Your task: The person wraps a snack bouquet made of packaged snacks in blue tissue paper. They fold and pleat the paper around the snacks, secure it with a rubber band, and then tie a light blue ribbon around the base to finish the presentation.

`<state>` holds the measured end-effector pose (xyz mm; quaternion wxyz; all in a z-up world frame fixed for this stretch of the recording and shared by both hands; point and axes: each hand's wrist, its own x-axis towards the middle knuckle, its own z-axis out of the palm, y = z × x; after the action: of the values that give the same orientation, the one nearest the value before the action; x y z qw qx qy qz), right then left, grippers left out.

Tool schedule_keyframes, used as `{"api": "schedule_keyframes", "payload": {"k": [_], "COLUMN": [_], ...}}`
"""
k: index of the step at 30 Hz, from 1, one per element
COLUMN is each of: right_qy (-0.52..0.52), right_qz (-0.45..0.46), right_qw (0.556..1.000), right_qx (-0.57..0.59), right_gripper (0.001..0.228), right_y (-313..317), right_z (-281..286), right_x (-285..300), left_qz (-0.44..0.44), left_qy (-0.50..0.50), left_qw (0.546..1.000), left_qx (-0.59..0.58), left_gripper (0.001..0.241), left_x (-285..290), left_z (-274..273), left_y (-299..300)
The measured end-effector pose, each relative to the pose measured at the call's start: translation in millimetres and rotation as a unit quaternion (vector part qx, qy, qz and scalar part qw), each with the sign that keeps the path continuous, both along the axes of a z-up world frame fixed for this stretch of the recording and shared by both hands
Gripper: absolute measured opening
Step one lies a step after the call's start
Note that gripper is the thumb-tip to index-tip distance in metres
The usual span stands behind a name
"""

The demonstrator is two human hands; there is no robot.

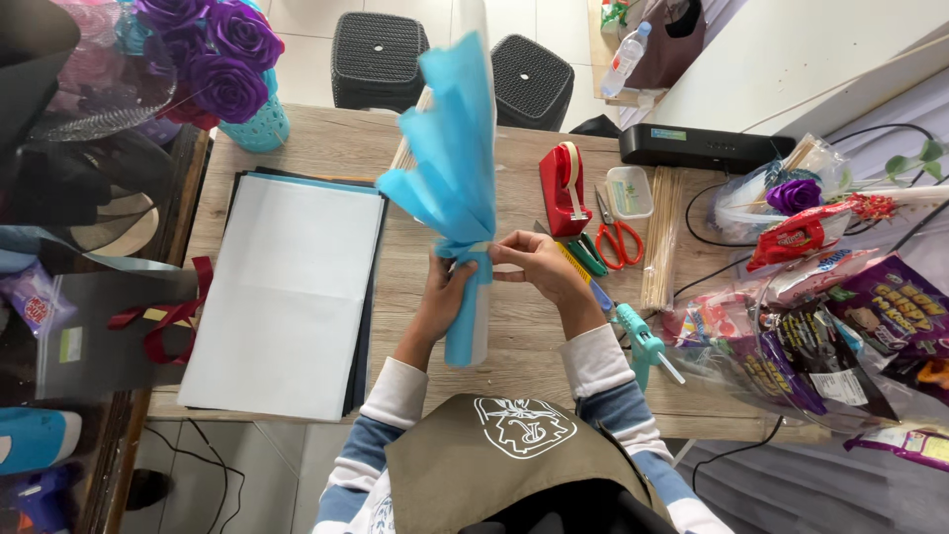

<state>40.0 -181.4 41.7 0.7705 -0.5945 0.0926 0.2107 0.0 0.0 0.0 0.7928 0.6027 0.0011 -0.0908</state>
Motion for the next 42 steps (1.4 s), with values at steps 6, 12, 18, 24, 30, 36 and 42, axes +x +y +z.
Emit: {"api": "schedule_keyframes", "payload": {"k": [6, 12, 18, 24, 30, 36, 42], "right_qy": [-0.094, -0.119, -0.202, -0.233, -0.27, -0.369, -0.413], "right_qz": [-0.027, -0.027, 0.005, -0.018, -0.018, -0.012, -0.055], "right_qw": [0.991, 0.975, 0.911, 0.876, 0.87, 0.793, 0.596], "right_qx": [-0.087, -0.185, -0.36, -0.422, -0.411, -0.484, -0.687], "right_gripper": [0.033, 0.045, 0.01, 0.008, 0.014, 0.012, 0.006], "right_y": [4, 7, 9, 10, 21, 19, 24], "right_z": [-14, -94, -132, -132, -148, -157, -170], "right_x": [-14, -18, -25, -36, -48, -46, -36], "left_qz": [0.134, 0.222, 0.223, 0.224, 0.221, 0.2, 0.196], "left_qy": [-0.011, -0.039, -0.132, -0.138, -0.138, -0.145, -0.134], "left_qw": [0.911, 0.755, 0.618, 0.621, 0.654, 0.673, 0.65], "left_qx": [0.391, 0.616, 0.742, 0.738, 0.71, 0.697, 0.722], "left_gripper": [0.049, 0.053, 0.07, 0.078, 0.085, 0.077, 0.08], "left_x": [-7, -6, -18, -22, -25, -37, -41], "left_z": [5, -86, -148, -163, -155, -128, -144], "left_y": [-17, -44, -43, -40, -34, -31, -38]}}
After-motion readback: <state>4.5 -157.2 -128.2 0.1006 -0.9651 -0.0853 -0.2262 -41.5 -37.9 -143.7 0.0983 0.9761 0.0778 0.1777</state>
